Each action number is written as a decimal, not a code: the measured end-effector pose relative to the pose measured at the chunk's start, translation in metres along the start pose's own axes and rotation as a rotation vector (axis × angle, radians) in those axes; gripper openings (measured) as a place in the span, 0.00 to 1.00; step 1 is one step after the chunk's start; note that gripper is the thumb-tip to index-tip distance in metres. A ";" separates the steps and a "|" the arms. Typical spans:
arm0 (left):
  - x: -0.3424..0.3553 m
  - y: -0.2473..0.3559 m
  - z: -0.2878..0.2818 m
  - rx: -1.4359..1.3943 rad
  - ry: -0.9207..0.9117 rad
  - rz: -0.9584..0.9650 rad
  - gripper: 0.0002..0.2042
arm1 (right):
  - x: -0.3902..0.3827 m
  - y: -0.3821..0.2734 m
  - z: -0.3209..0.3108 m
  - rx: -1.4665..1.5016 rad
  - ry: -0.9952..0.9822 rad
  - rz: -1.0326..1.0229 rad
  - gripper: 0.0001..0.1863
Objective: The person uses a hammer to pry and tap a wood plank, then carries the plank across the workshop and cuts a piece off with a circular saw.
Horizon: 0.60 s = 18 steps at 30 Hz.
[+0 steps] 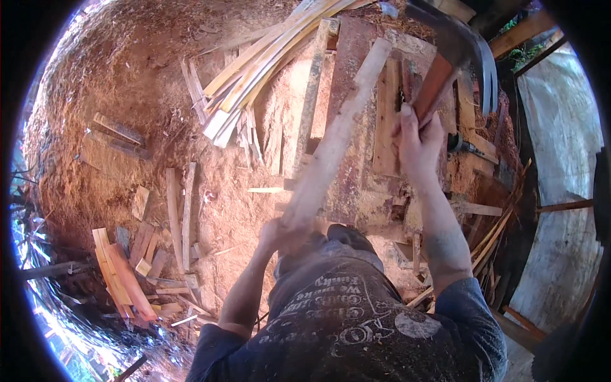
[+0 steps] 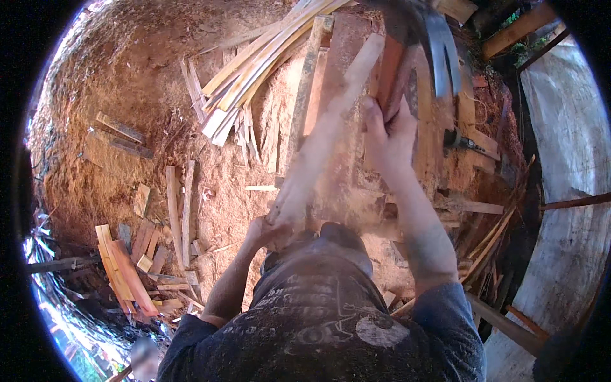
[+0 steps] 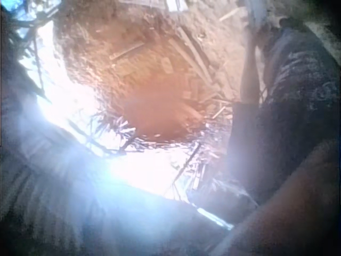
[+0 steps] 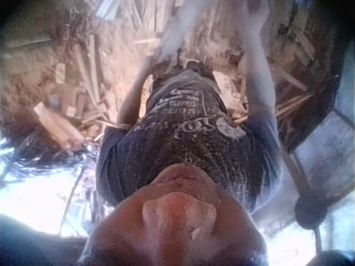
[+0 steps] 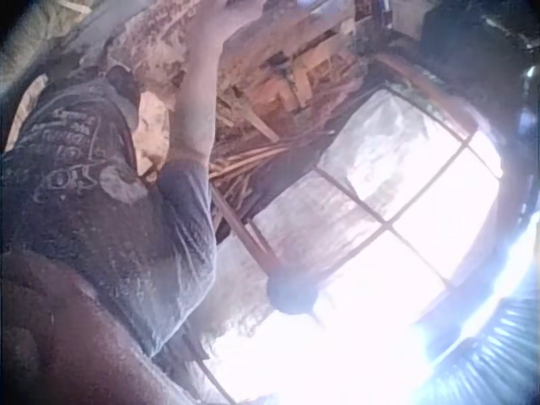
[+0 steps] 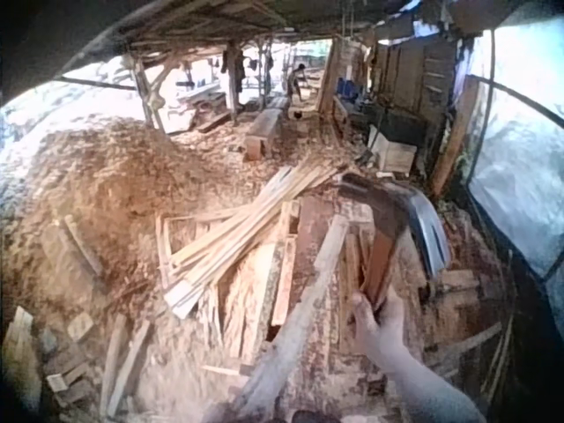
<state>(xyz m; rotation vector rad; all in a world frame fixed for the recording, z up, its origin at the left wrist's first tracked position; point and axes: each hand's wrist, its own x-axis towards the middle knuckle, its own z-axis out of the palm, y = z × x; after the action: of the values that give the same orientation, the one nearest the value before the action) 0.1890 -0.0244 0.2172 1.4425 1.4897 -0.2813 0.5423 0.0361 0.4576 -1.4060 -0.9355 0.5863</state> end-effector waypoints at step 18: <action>0.001 -0.018 0.010 0.075 0.043 -0.001 0.36 | 0.031 0.026 0.045 -0.095 0.013 0.066 0.17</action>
<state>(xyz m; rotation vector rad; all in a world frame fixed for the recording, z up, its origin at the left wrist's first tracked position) 0.1785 -0.0357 0.2032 1.5160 1.5285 -0.3116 0.5264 0.0896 0.4346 -1.5293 -0.9191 0.5877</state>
